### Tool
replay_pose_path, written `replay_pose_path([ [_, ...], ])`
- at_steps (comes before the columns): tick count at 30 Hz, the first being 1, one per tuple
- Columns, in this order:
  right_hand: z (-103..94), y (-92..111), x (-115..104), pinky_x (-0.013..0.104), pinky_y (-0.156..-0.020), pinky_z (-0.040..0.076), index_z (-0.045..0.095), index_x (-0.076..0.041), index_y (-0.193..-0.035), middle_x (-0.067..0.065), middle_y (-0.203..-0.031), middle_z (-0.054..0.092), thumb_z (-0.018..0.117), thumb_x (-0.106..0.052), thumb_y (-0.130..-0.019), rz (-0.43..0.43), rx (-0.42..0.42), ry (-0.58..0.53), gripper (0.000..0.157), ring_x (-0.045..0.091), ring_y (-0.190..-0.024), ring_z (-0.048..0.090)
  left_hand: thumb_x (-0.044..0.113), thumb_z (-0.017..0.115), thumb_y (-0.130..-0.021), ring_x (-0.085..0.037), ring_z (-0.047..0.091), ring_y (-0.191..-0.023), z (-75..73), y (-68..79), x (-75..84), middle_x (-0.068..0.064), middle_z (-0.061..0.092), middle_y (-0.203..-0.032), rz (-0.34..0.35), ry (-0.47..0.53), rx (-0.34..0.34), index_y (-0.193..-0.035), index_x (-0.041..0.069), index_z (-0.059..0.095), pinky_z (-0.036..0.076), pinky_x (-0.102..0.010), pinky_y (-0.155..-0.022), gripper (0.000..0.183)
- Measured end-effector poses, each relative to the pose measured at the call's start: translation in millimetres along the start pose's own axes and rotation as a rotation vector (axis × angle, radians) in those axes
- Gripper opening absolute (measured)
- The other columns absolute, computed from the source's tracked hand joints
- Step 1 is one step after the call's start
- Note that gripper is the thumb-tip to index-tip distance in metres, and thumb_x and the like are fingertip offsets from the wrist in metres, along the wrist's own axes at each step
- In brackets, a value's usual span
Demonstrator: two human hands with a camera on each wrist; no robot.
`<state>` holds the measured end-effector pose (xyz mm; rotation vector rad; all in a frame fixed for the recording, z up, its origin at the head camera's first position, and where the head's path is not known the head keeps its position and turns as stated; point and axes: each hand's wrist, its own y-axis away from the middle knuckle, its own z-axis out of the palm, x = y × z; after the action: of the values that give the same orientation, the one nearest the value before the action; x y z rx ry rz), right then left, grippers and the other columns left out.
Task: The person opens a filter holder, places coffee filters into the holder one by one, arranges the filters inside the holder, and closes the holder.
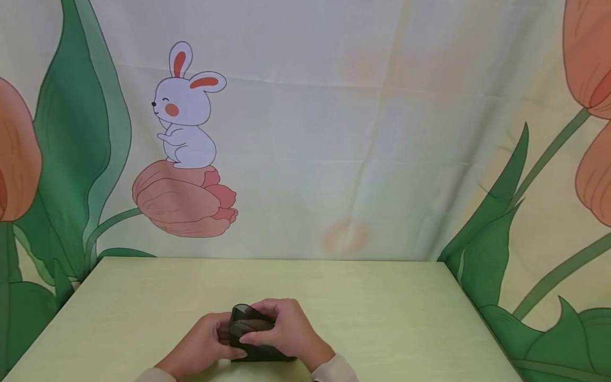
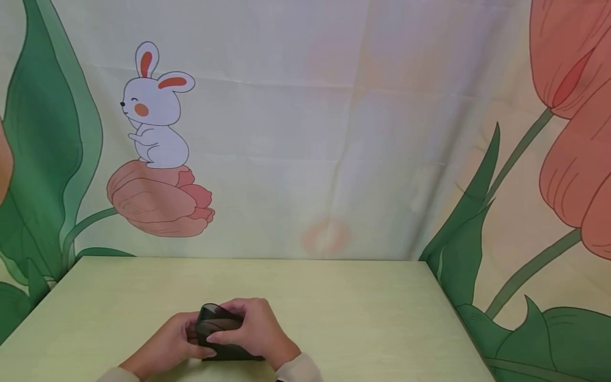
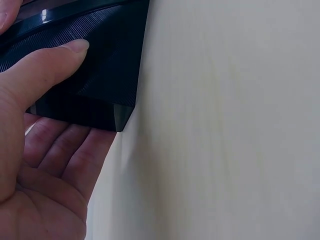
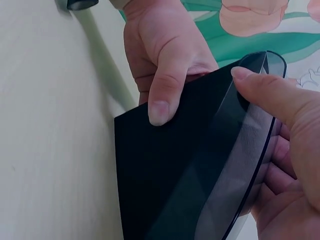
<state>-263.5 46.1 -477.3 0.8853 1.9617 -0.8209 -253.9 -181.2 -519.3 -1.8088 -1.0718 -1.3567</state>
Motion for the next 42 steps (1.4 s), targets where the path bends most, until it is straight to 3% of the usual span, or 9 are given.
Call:
replay_pose_path([
  [20, 2.1, -6.3, 7.8, 0.017, -0.078, 0.055, 0.077, -0.013, -0.113, -0.004, -0.104, 0.079, 0.092, -0.029, -0.077, -0.006, 0.012, 0.023, 0.042, -0.002, -0.085, 0.07, 0.006, 0.088, -0.079, -0.012, 0.074, -0.099, -2.3, -5.3, -8.0, -0.013, 0.075, -0.117, 0.044, 0.007, 0.008, -0.123, 0.002, 0.069, 0.058, -0.021, -0.084, 0.049],
  [31, 4.4, -5.3, 9.4, 0.017, -0.077, 0.055, 0.077, -0.014, -0.112, -0.007, -0.103, 0.079, 0.092, -0.03, -0.076, -0.009, 0.026, 0.025, 0.042, -0.003, -0.084, 0.069, 0.006, 0.088, -0.079, -0.013, 0.073, -0.102, -3.3, -5.8, -5.6, -0.012, 0.074, -0.121, 0.018, 0.021, -0.015, -0.125, 0.003, 0.068, 0.059, -0.023, -0.086, 0.051],
  [39, 4.1, -6.2, 9.0, 0.017, -0.08, 0.055, 0.076, -0.015, -0.116, -0.006, -0.107, 0.078, 0.091, -0.029, -0.078, -0.025, -0.005, 0.013, 0.043, -0.002, -0.087, 0.07, 0.008, 0.089, -0.077, -0.012, 0.072, -0.105, -6.7, -4.7, -0.9, -0.01, 0.073, -0.122, 0.019, -0.075, -0.027, -0.125, 0.005, 0.068, 0.059, -0.024, -0.088, 0.052],
  [42, 0.8, -6.1, 11.9, 0.018, -0.086, 0.055, 0.073, -0.017, -0.123, -0.008, -0.115, 0.076, 0.091, -0.03, -0.079, -0.013, -0.031, -0.019, 0.049, -0.001, -0.096, 0.07, 0.015, 0.092, -0.075, -0.016, 0.07, -0.114, -7.6, -2.7, 0.8, -0.007, 0.071, -0.127, 0.011, -0.17, -0.026, -0.127, 0.009, 0.066, 0.057, -0.034, -0.097, 0.059],
])
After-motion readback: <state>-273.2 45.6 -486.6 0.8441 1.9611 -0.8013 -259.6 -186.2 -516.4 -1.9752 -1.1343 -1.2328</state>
